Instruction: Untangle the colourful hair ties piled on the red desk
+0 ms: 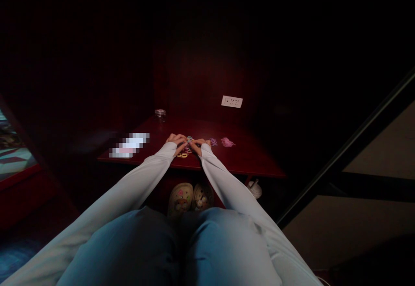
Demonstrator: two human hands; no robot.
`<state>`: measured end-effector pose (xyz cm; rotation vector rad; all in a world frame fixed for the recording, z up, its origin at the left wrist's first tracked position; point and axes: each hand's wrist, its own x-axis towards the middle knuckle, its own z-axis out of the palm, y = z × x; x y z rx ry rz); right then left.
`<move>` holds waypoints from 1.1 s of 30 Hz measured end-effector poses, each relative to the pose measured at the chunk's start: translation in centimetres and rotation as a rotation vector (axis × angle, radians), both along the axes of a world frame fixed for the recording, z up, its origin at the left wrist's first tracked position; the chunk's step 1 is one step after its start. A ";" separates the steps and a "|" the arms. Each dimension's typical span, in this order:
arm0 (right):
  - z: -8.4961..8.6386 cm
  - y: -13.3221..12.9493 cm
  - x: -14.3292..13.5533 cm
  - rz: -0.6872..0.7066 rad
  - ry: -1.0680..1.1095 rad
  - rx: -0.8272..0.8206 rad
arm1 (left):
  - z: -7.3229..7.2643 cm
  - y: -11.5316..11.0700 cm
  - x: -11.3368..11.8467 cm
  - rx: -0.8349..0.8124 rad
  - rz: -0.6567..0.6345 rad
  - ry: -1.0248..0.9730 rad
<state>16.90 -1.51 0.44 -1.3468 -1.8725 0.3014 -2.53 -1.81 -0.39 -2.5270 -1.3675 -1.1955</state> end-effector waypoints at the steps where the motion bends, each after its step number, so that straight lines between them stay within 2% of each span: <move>1: 0.1 0.0 0.1 0.008 -0.001 -0.013 | 0.0 -0.1 -0.1 0.001 0.002 0.004; 8: 0.5 -0.4 -0.1 0.020 0.008 -0.039 | -0.4 0.9 -0.4 0.004 -0.008 0.021; 12: 1.3 -0.6 0.3 -0.134 -0.073 0.036 | -0.4 1.1 -0.1 -0.014 0.065 0.006; 14: 2.0 -0.3 1.7 -0.203 -0.201 0.144 | -0.3 0.9 0.0 -0.023 0.115 -0.006; 15: 2.3 -0.1 2.6 -0.193 -0.299 0.192 | -0.3 0.7 0.1 -0.030 0.131 -0.008; 17: 2.7 0.6 4.7 -0.139 -0.492 0.222 | -0.3 0.6 0.0 -0.045 0.142 -0.004; 19: 2.8 1.4 6.5 -0.220 -0.561 0.208 | -0.3 0.5 0.0 -0.061 0.138 0.005; 22: 2.4 2.2 7.9 -0.342 -0.560 0.163 | -0.3 0.4 0.0 -0.068 0.139 0.006; 26: 1.7 1.9 8.0 -0.415 -0.473 0.158 | -0.1 -0.1 0.2 -0.071 0.155 -0.007; 33: 1.1 0.1 8.7 -0.334 -0.341 0.109 | 0.2 -0.2 0.0 -0.081 0.140 -0.026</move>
